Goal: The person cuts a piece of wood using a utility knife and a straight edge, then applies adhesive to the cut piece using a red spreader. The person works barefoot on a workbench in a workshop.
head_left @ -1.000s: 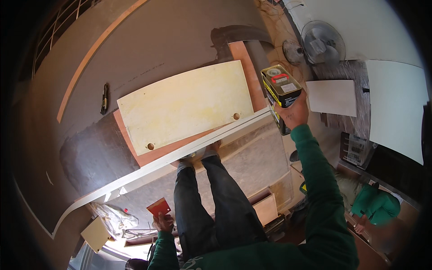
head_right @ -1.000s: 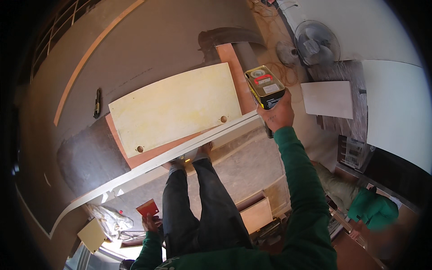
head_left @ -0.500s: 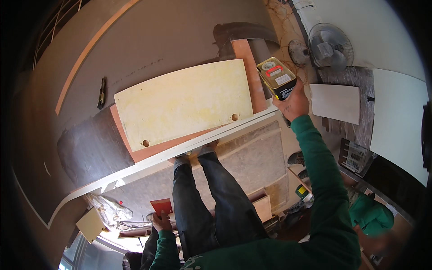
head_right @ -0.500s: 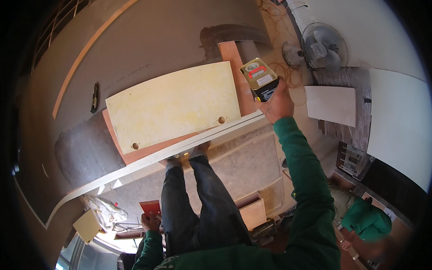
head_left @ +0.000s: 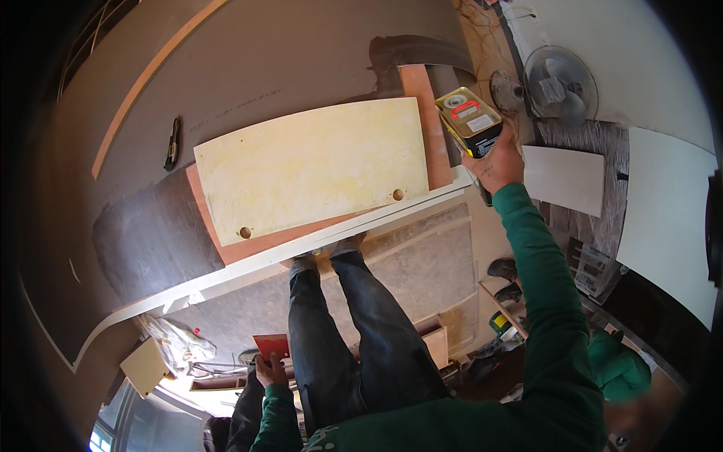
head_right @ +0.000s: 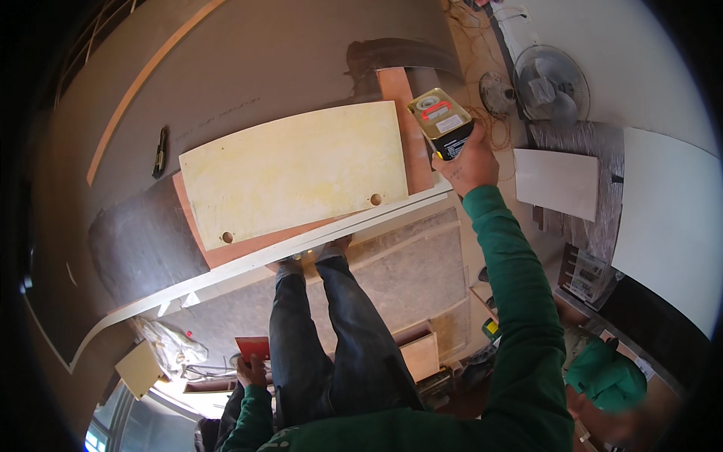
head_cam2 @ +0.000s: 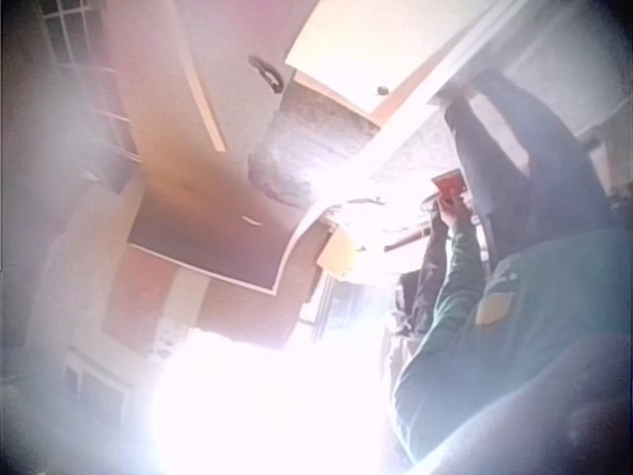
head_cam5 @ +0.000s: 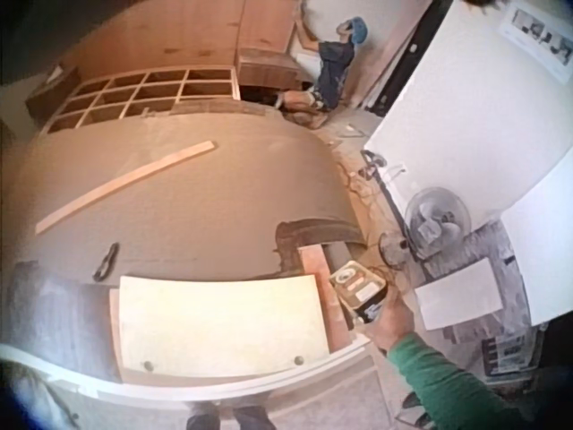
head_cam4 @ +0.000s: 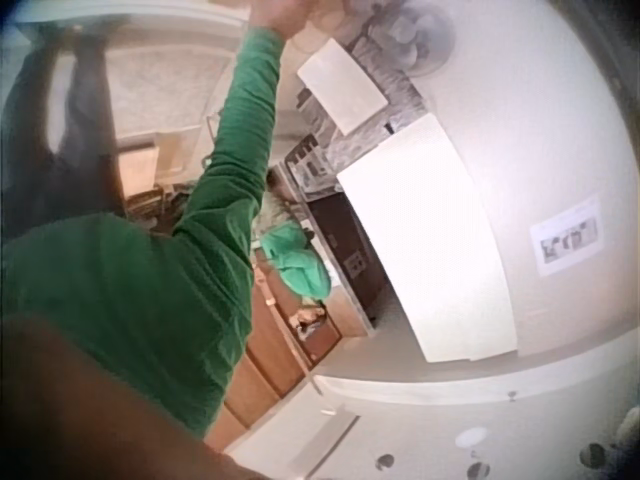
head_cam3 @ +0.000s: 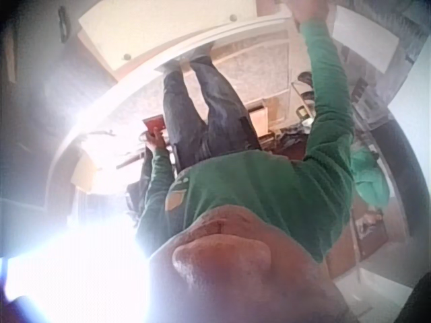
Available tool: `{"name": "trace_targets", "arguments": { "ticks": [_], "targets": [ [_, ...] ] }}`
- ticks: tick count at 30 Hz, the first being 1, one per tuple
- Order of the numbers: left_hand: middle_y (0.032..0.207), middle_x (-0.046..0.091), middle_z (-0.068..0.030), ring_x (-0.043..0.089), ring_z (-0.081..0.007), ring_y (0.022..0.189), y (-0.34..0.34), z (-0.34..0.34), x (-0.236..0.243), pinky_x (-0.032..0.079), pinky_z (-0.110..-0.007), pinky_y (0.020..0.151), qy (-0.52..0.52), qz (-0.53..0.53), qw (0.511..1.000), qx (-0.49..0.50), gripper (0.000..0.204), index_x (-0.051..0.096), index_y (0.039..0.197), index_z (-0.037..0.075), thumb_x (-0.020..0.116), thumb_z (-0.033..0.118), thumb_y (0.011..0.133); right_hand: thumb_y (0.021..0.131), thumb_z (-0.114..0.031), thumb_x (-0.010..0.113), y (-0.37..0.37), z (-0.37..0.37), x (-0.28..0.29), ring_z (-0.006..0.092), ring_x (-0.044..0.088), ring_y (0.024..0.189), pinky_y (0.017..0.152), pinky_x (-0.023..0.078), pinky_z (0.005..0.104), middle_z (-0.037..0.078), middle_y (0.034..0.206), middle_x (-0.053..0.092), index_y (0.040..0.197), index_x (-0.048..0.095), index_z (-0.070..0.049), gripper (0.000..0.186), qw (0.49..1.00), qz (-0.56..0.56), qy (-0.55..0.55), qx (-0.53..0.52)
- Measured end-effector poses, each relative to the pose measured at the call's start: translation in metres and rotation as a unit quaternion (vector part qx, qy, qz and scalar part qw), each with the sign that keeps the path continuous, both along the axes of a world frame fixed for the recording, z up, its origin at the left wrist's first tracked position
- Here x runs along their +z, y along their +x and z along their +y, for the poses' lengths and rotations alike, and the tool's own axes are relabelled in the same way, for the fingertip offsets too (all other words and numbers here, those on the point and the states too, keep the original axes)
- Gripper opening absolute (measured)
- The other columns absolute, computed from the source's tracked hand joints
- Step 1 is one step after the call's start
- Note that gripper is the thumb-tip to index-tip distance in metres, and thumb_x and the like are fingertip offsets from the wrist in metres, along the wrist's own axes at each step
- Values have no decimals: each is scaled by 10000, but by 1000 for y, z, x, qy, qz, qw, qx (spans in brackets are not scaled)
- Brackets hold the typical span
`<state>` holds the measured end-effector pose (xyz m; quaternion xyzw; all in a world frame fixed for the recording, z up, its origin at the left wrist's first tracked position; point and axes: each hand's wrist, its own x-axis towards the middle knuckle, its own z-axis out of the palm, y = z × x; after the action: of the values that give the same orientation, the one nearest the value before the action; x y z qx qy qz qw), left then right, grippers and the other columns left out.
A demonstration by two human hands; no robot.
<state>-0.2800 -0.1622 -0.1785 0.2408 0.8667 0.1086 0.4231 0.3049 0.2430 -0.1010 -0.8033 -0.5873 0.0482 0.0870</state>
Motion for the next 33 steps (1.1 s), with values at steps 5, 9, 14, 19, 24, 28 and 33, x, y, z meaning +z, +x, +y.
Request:
{"name": "trace_targets", "arguments": {
  "ticks": [5,9,14,19,24,28,33],
  "targets": [
    [809,690,-183,689,-292,646,-4,-1,2,559,-415,627,-4,75,994,-78,282,554,955,-3,658,259,957,628,-322,889,-10,-1,2,418,670,1048,870,562,500,208,1202,639,1301,403,-40,876,1000,-10,-3,0],
    [840,676,-220,667,-384,737,-14,-12,-3,536,-482,737,-5,122,984,-130,278,562,982,2,647,258,915,634,-323,891,-15,-3,4,420,670,1054,874,561,497,214,1208,645,1312,396,-35,888,1000,-18,-1,4],
    [910,655,-247,661,-378,768,-26,-34,-22,536,-473,730,31,72,997,-23,330,551,1045,-11,550,284,896,640,-335,897,-23,-4,6,425,672,1050,881,560,486,217,1210,653,1335,387,-34,913,1000,-9,0,-12],
    [881,618,-212,634,-308,714,-24,-40,-20,521,-445,670,85,16,996,2,383,524,1143,-10,505,293,908,680,-323,895,-31,-5,17,447,633,1157,949,539,457,296,1323,586,1502,259,68,1111,998,8,-51,-22],
    [837,593,-168,591,-246,635,-25,-43,-18,508,-404,589,67,-22,996,56,359,515,1158,3,493,263,912,688,-332,896,-31,-7,21,438,639,1154,944,540,465,285,1334,584,1488,271,50,1085,998,15,-55,-18],
    [850,615,-166,589,-234,601,-22,-32,-9,508,-382,547,43,5,998,41,347,520,1164,10,499,234,899,683,-328,896,-37,-15,17,441,637,1153,946,538,461,276,1338,583,1477,292,35,1061,999,4,-48,-8],
    [864,633,-173,595,-218,579,-22,-30,-13,513,-361,524,58,24,997,38,341,523,1164,13,503,205,882,675,-299,885,-44,-28,7,436,639,1141,948,541,449,240,1335,585,1463,325,-5,1010,997,-26,-65,20]
  ]
}}
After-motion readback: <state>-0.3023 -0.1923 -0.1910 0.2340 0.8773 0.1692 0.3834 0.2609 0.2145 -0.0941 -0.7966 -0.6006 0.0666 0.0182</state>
